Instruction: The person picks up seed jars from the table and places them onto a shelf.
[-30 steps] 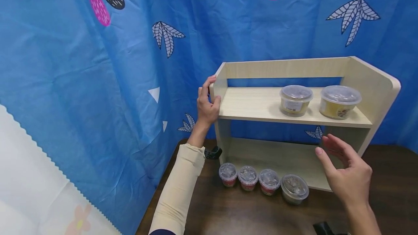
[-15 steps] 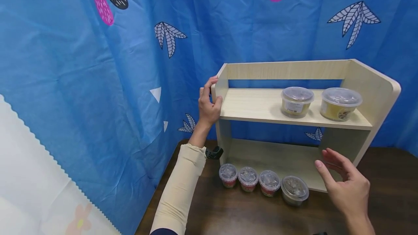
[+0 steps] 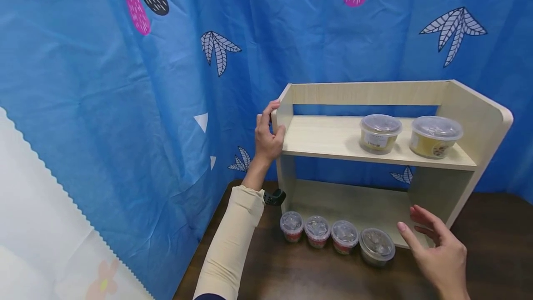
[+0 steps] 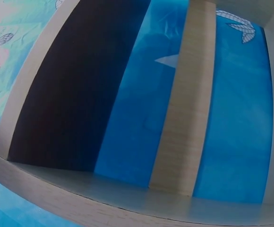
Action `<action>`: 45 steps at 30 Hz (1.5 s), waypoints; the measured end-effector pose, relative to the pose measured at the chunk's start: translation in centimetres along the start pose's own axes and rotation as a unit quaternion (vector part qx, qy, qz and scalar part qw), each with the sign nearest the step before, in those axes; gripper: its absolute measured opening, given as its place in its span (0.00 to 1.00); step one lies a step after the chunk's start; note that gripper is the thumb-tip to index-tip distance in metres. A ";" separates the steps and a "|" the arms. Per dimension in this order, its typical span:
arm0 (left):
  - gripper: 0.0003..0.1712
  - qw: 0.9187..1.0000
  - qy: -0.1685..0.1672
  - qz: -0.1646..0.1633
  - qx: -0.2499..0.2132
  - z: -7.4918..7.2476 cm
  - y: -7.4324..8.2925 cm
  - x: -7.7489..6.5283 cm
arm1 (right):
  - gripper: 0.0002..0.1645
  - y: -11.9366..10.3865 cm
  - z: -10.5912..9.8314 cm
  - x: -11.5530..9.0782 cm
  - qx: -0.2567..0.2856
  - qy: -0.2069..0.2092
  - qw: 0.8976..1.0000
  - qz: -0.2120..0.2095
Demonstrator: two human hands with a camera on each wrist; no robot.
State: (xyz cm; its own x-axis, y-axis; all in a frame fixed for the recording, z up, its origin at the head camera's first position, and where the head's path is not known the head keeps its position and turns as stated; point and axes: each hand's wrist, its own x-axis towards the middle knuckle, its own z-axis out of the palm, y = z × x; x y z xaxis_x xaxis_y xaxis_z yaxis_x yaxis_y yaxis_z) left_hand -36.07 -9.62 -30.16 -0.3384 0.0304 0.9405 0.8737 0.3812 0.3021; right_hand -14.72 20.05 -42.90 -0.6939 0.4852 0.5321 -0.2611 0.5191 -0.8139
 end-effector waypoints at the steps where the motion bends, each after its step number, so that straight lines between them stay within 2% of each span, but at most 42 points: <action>1: 0.30 1.000 0.000 0.001 0.001 0.0 0.0 0.0 | 0.30 0.3 0.0 -0.2 -0.004 -0.002 1.000 0.007; 12: 0.31 1.000 0.005 -0.005 -0.006 -0.1 0.3 -0.2 | 0.36 2.5 0.4 -1.9 -0.026 -0.022 0.999 0.019; 24: 0.30 1.000 0.003 0.003 -0.002 -0.2 0.2 -0.4 | 0.35 3.4 0.5 -2.3 -0.040 -0.023 0.997 0.054; 37: 0.31 1.000 0.005 0.008 -0.005 0.0 0.2 -0.1 | 0.40 5.8 1.4 -2.9 -0.028 -0.029 0.999 0.026; 45: 0.30 1.000 0.003 -0.001 -0.007 0.0 0.3 -0.1 | 0.43 7.2 2.2 -3.6 -0.055 -0.064 0.996 0.012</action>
State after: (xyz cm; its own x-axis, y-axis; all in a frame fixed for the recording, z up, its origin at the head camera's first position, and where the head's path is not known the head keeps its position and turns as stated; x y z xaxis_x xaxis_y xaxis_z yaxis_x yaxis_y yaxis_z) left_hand -35.81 -9.50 -30.17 -0.3375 0.0250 0.9410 0.8784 0.3677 0.3053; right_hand -15.60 20.46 -51.15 -0.7807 0.4078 0.4735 -0.1734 0.5866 -0.7911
